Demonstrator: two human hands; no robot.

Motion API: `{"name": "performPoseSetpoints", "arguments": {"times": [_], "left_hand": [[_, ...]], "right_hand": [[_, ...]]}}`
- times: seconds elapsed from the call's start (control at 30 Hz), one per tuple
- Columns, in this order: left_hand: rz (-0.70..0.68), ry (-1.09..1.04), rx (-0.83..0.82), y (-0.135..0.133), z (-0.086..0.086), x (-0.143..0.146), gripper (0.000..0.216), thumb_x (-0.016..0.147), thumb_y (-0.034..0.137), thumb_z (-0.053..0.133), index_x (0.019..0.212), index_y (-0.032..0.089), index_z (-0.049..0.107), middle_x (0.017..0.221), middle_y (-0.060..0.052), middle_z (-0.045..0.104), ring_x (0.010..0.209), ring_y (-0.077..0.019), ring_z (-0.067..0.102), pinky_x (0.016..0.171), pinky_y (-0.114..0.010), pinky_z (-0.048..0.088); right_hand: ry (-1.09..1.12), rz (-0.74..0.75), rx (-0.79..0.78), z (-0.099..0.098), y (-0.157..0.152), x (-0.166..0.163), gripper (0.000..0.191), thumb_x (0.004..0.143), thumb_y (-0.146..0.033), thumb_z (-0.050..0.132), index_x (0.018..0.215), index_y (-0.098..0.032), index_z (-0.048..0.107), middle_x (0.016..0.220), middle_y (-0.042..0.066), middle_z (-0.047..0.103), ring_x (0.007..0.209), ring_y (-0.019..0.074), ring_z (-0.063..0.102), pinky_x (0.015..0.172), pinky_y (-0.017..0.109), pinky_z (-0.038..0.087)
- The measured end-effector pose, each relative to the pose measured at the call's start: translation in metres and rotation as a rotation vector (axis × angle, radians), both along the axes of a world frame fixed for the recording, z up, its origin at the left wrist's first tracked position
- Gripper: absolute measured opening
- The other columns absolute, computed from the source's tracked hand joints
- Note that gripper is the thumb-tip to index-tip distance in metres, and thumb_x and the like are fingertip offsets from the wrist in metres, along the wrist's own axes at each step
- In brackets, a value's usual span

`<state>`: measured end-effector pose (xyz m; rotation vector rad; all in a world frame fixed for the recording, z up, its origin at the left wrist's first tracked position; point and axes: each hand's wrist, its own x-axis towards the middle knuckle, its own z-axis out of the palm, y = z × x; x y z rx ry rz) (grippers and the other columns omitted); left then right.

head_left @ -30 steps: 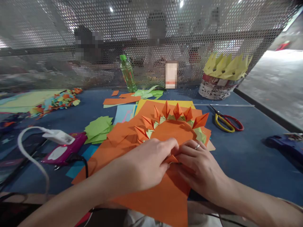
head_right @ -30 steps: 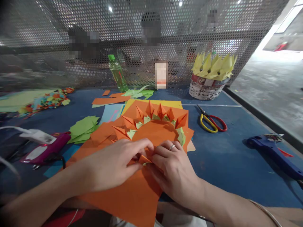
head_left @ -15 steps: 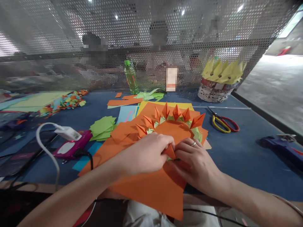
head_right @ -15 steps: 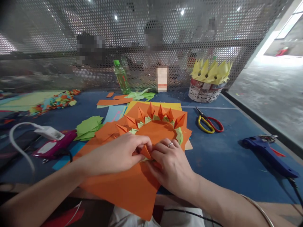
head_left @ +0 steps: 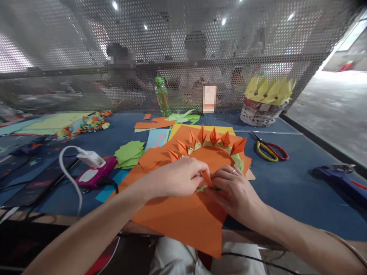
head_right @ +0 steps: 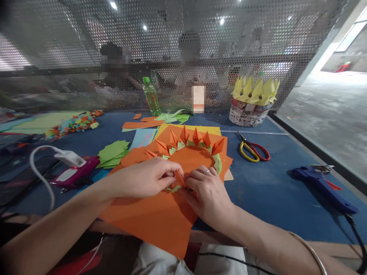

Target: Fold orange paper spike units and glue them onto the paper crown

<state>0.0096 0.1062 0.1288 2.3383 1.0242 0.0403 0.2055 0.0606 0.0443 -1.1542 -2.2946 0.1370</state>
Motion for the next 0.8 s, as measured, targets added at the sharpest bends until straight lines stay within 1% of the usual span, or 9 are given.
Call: {"name": "performPoseSetpoints", "arguments": {"times": [0.17,0.3,0.37,0.43,0.5,0.57,0.67,0.73,0.8], "left_hand": [[-0.007,0.000,0.013,-0.001,-0.001,-0.002,0.021,0.088,0.014,0.049,0.091,0.021,0.068,0.059,0.004,0.054,0.052,-0.0117,0.047,0.051,-0.023,0.028],[-0.017,-0.014,0.008,-0.002,-0.001,-0.003,0.021,0.087,0.013,0.048,0.089,0.020,0.067,0.061,0.004,0.054,0.054,-0.0114,0.048,0.052,-0.023,0.029],[-0.020,-0.019,-0.005,-0.002,-0.002,-0.003,0.017,0.086,0.014,0.051,0.089,0.020,0.066,0.063,0.005,0.057,0.056,-0.0111,0.050,0.052,-0.022,0.031],[-0.013,-0.024,-0.011,-0.002,-0.003,-0.003,0.009,0.083,0.019,0.058,0.088,0.020,0.065,0.066,0.005,0.059,0.059,-0.0110,0.052,0.053,-0.022,0.033],[0.008,-0.027,-0.005,-0.002,-0.006,-0.001,0.007,0.080,0.020,0.064,0.087,0.019,0.066,0.068,0.005,0.061,0.060,-0.0114,0.054,0.053,-0.022,0.034],[0.037,-0.027,0.012,-0.003,-0.010,0.002,0.009,0.077,0.014,0.063,0.083,0.019,0.066,0.069,0.004,0.063,0.061,-0.0117,0.056,0.053,-0.022,0.034],[0.071,-0.032,0.036,-0.004,-0.014,0.006,0.017,0.075,0.006,0.059,0.080,0.020,0.067,0.073,0.002,0.069,0.066,-0.0125,0.061,0.056,-0.022,0.036],[0.081,-0.041,0.057,-0.005,-0.015,0.008,0.020,0.076,0.005,0.059,0.082,0.021,0.069,0.074,0.002,0.071,0.068,-0.0129,0.063,0.058,-0.022,0.037],[0.087,-0.049,0.083,-0.007,-0.015,0.010,0.025,0.075,0.003,0.059,0.087,0.022,0.071,0.071,0.004,0.070,0.064,-0.0126,0.062,0.057,-0.022,0.037]], "right_hand": [[0.007,-0.002,-0.004,-0.001,0.000,-0.001,0.023,0.096,-0.026,0.065,0.074,-0.018,0.063,0.081,0.002,0.068,0.081,0.0182,0.055,0.076,0.032,0.036],[0.015,-0.012,-0.011,0.000,-0.001,-0.001,0.023,0.095,-0.025,0.066,0.073,-0.018,0.062,0.080,0.002,0.067,0.080,0.0181,0.054,0.075,0.033,0.035],[0.019,-0.011,-0.015,0.001,-0.002,-0.001,0.023,0.095,-0.025,0.066,0.073,-0.018,0.063,0.079,0.002,0.067,0.080,0.0180,0.053,0.075,0.033,0.034],[0.024,-0.003,-0.016,0.002,-0.002,-0.001,0.023,0.096,-0.025,0.064,0.074,-0.018,0.063,0.080,0.002,0.067,0.081,0.0180,0.054,0.076,0.033,0.034],[0.031,0.006,-0.013,0.002,-0.001,-0.001,0.023,0.097,-0.026,0.062,0.075,-0.018,0.064,0.080,0.002,0.068,0.082,0.0183,0.054,0.076,0.033,0.034],[0.040,0.011,-0.007,0.000,0.000,-0.001,0.023,0.097,-0.026,0.061,0.075,-0.019,0.064,0.080,0.002,0.068,0.082,0.0186,0.054,0.076,0.034,0.033],[0.052,0.023,-0.005,-0.002,0.000,0.000,0.023,0.097,-0.026,0.063,0.075,-0.019,0.064,0.080,0.002,0.067,0.081,0.0186,0.053,0.076,0.034,0.033],[0.056,0.030,-0.008,-0.002,0.000,0.001,0.021,0.095,-0.025,0.065,0.075,-0.019,0.063,0.080,0.001,0.067,0.081,0.0184,0.053,0.076,0.034,0.033],[0.056,0.031,-0.011,-0.001,0.000,0.000,0.021,0.094,-0.024,0.066,0.074,-0.019,0.062,0.080,0.001,0.067,0.081,0.0184,0.053,0.077,0.034,0.033]]}}
